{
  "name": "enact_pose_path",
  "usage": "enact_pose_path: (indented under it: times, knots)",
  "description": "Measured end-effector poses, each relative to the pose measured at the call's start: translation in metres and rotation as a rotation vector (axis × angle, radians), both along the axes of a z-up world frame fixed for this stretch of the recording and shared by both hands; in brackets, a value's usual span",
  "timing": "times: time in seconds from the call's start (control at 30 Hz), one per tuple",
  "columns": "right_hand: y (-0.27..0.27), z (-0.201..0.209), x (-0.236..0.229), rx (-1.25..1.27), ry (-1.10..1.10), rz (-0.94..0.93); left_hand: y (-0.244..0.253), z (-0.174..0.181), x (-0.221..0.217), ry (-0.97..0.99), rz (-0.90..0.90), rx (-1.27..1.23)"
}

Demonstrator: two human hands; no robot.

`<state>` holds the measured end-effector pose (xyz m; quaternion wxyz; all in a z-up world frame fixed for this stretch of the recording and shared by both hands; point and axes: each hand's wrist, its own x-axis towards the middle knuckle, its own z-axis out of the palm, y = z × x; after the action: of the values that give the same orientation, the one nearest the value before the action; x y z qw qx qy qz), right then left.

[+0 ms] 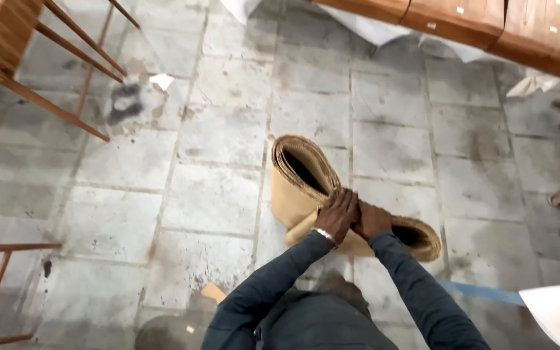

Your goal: Rolling and folding large sheets of corrugated cardboard in a manufacturing workshop.

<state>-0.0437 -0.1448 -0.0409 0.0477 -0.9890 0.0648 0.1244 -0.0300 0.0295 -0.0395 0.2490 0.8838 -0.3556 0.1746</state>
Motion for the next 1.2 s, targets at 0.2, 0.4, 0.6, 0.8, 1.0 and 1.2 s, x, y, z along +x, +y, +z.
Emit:
enact_pose_path:
  times: [0.2,0.4,0.6,0.8,1.0,1.2]
  knots:
    - [0.015,0.040,0.000,0.048,-0.025,0.004,0.057,0.001,-0.030,0.251,0.161,-0.131]
    - [0.019,0.035,-0.005,0.018,0.002,-0.004,0.071,-0.034,-0.037,0.444,0.105,-0.659]
    - [0.018,0.030,-0.006,0.014,-0.044,0.020,0.048,-0.081,-0.040,0.503,-0.020,-0.581]
    - [0.011,0.018,-0.005,0.004,-0.025,0.013,0.077,-0.052,-0.025,0.721,-0.184,-0.066]
    - [0.022,0.036,-0.007,0.058,-0.056,0.010,0.120,-0.114,-0.005,1.070,-0.302,-0.138]
    - [0.022,0.037,-0.003,0.023,0.005,0.002,0.162,-0.145,0.025,0.648,-0.323,-0.085]
